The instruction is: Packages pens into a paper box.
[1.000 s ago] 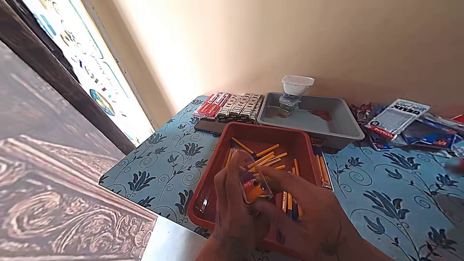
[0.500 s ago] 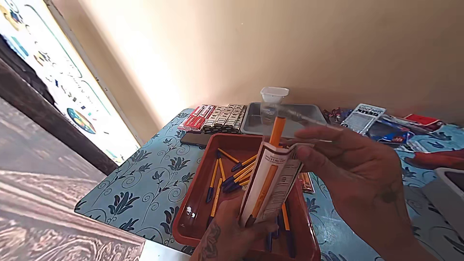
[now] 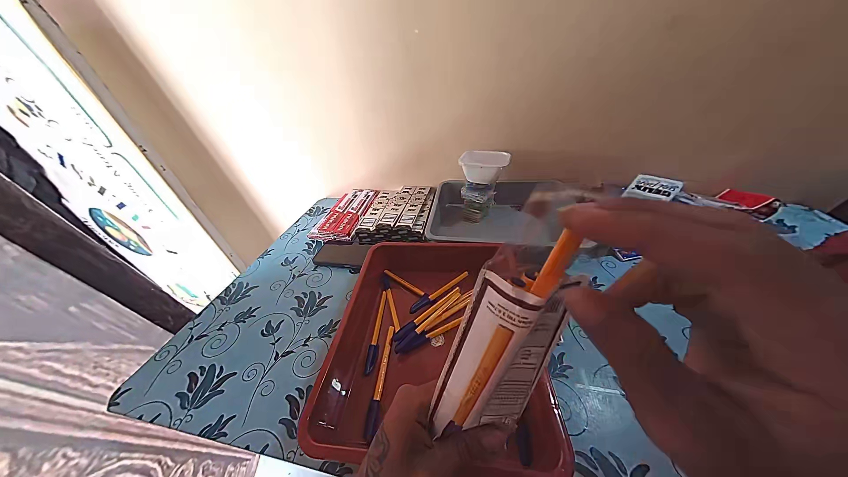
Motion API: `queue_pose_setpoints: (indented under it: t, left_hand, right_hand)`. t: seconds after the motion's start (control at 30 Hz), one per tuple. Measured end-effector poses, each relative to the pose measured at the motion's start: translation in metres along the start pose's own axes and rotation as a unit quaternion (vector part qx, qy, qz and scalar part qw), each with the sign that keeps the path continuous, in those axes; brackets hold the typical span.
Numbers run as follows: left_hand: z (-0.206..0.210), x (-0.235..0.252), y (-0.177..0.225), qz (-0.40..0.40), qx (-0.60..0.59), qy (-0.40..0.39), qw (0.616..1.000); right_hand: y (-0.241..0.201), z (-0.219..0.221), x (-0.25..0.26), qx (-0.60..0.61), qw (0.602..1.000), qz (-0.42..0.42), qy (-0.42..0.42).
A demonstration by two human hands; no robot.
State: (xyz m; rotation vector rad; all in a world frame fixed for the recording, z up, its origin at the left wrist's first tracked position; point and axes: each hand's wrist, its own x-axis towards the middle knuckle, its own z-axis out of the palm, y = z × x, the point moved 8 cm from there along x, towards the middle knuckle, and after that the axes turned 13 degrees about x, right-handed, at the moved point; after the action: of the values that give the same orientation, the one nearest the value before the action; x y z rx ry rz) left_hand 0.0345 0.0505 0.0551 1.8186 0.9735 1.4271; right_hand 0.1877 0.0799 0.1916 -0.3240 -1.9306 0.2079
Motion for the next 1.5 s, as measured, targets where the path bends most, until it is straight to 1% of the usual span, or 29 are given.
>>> queue_pose_setpoints:
  t: [0.13,0.2,0.3,0.37,0.5,0.6,0.7,0.8,0.97,1.13,1.2,1.3,1.37,1.5]
  left_hand:
    - [0.004,0.001,-0.001,-0.003,-0.013,-0.01,1.0]
    - [0.007,0.0,0.001,0.0,-0.013,-0.028,1.0]
    - [0.012,-0.002,0.001,-0.01,-0.002,-0.059,0.998]
    - [0.013,-0.003,-0.001,-0.018,0.017,-0.066,0.997]
    - [0.013,-0.002,0.0,-0.018,0.048,-0.08,0.995]
    - [0.013,-0.003,0.001,-0.013,0.027,-0.102,0.994]
    - [0.016,-0.005,0.003,0.006,-0.003,-0.118,0.993]
    - [0.017,-0.005,0.006,0.029,0.001,-0.117,0.993]
    - [0.02,-0.005,0.005,0.026,0.005,-0.125,0.992]
    - [0.018,-0.003,0.011,0.033,0.02,-0.096,0.995]
    - [0.019,-0.002,0.012,0.032,0.042,-0.082,0.995]
    - [0.021,-0.002,0.014,0.02,0.068,-0.071,0.995]
    - [0.02,-0.002,0.015,0.03,0.071,-0.068,0.995]
    - [0.018,-0.001,0.016,0.051,0.065,-0.061,0.995]
  right_hand:
    - [0.019,-0.019,0.007,0.049,0.996,0.078,0.005]
    - [0.022,-0.024,0.008,0.096,0.991,0.096,0.005]
    - [0.025,-0.024,0.009,0.14,0.982,0.123,-0.021]
    - [0.026,-0.022,0.01,0.146,0.978,0.141,-0.041]
    - [0.029,-0.028,0.011,0.155,0.973,0.165,-0.053]
    - [0.03,-0.039,0.013,0.2,0.964,0.172,-0.041]
    - [0.028,-0.037,0.014,0.23,0.956,0.177,-0.039]
    - [0.024,-0.03,0.013,0.205,0.965,0.16,-0.042]
    - [0.022,-0.033,0.009,0.162,0.977,0.133,-0.026]
    - [0.019,-0.045,0.008,0.134,0.98,0.131,0.063]
    - [0.02,-0.043,0.008,0.131,0.98,0.133,0.073]
    - [0.022,-0.034,0.004,0.124,0.981,0.136,0.054]
    - [0.023,-0.035,0.004,0.131,0.981,0.131,0.05]
    - [0.029,-0.048,0.005,0.181,0.97,0.134,0.087]
